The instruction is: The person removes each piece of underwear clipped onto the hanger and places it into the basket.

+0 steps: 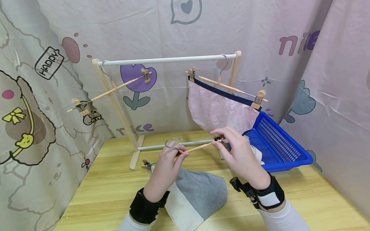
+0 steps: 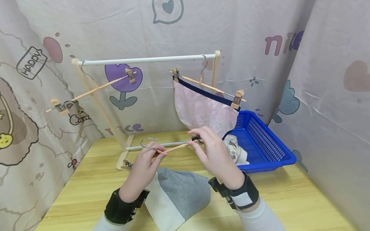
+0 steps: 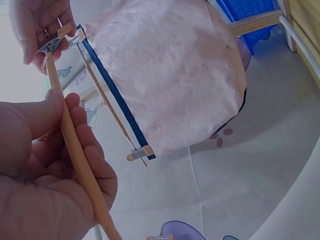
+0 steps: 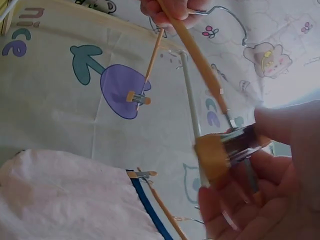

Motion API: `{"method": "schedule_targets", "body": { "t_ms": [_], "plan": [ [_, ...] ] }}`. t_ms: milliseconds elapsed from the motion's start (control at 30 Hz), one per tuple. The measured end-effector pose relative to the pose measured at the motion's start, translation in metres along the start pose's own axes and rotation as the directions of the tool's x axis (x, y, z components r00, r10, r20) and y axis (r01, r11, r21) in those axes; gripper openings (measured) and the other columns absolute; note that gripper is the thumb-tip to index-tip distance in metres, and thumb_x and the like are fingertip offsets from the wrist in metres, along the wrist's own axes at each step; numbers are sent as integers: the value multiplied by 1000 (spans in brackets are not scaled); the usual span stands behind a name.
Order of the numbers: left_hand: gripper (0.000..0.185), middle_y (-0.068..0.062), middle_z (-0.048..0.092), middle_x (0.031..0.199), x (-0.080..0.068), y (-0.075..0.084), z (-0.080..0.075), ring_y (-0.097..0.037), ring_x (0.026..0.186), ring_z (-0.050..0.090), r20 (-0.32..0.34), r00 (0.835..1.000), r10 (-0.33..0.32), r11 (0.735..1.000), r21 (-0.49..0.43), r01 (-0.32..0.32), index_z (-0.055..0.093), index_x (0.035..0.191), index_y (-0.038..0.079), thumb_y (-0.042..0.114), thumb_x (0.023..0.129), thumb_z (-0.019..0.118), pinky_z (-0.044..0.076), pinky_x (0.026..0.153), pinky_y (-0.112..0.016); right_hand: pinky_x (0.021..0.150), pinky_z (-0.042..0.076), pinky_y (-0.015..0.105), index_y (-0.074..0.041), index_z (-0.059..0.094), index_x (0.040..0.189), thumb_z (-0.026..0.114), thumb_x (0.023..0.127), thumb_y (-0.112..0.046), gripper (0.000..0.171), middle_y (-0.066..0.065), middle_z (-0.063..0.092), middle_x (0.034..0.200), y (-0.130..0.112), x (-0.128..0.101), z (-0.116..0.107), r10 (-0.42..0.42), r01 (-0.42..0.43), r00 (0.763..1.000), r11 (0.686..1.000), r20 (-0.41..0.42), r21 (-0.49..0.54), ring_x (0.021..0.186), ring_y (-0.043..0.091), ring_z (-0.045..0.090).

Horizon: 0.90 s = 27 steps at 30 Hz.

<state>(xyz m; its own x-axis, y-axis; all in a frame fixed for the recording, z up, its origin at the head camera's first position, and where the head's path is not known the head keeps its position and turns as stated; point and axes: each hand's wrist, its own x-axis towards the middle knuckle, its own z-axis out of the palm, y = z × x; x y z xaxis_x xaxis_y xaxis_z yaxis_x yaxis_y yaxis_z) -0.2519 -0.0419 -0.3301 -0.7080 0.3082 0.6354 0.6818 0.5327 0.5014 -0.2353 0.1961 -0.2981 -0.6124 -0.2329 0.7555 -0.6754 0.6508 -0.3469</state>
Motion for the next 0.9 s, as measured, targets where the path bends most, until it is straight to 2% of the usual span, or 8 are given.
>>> {"method": "schedule_targets", "body": {
  "t_ms": [133,267,367,467,533,633,733,900],
  "plan": [
    [9,-4,64,97,-1,0,0,-18,90,58,0,1000,4,1000,12,-4,70,102,4,12,96,71,53,77,-29,92,44,42,-10,66,130,72,98,-16,33,6,67,120,-4,-1,1,-11,9,1000,997,-26,-72,110,23,58],
    [9,-4,64,97,-1,1,0,-16,88,58,15,1000,-6,1000,3,6,70,102,4,12,97,70,53,75,-27,105,33,52,-5,66,132,59,105,-39,43,13,64,130,-11,-2,10,-159,145,981,981,-109,-130,127,37,52],
    [8,-4,63,98,-2,0,1,-16,88,58,34,999,2,1000,4,-3,69,102,5,12,98,69,53,75,-27,105,36,49,-3,68,127,51,108,-40,45,14,66,127,-21,-5,20,-292,273,947,952,-136,-141,123,37,55],
    [8,-4,62,99,-3,0,2,-16,89,58,49,999,24,999,21,-25,69,103,5,12,98,68,53,77,-28,104,41,44,-4,69,126,54,108,-34,38,11,68,125,-29,-10,29,-355,343,932,930,-72,-133,120,32,59],
    [9,-3,62,99,-3,-1,2,-16,90,58,58,998,30,999,40,-32,69,104,6,13,98,69,53,78,-29,104,43,41,-7,68,129,64,104,-27,33,8,67,126,-32,-13,35,-349,347,937,929,4,-130,121,29,59],
    [10,-2,63,100,-5,0,2,-17,92,58,71,997,25,998,58,-29,71,106,7,11,97,70,54,79,-29,105,46,38,-9,66,132,79,92,-17,43,6,66,127,-33,-15,44,-315,327,944,932,93,-160,122,25,59],
    [10,-3,64,101,-5,0,2,-18,94,60,82,996,31,997,63,-36,71,106,6,8,96,71,54,81,-30,101,51,38,-8,66,131,87,82,-11,53,5,67,124,-31,-16,52,-317,337,941,913,121,-229,117,24,62],
    [8,-2,64,99,-6,-1,1,-17,91,58,92,995,39,997,56,-44,71,104,6,9,97,70,53,79,-29,95,54,37,-8,68,127,86,82,-11,49,4,71,119,-25,-16,59,-337,355,935,886,111,-299,109,22,67]
  ]
}}
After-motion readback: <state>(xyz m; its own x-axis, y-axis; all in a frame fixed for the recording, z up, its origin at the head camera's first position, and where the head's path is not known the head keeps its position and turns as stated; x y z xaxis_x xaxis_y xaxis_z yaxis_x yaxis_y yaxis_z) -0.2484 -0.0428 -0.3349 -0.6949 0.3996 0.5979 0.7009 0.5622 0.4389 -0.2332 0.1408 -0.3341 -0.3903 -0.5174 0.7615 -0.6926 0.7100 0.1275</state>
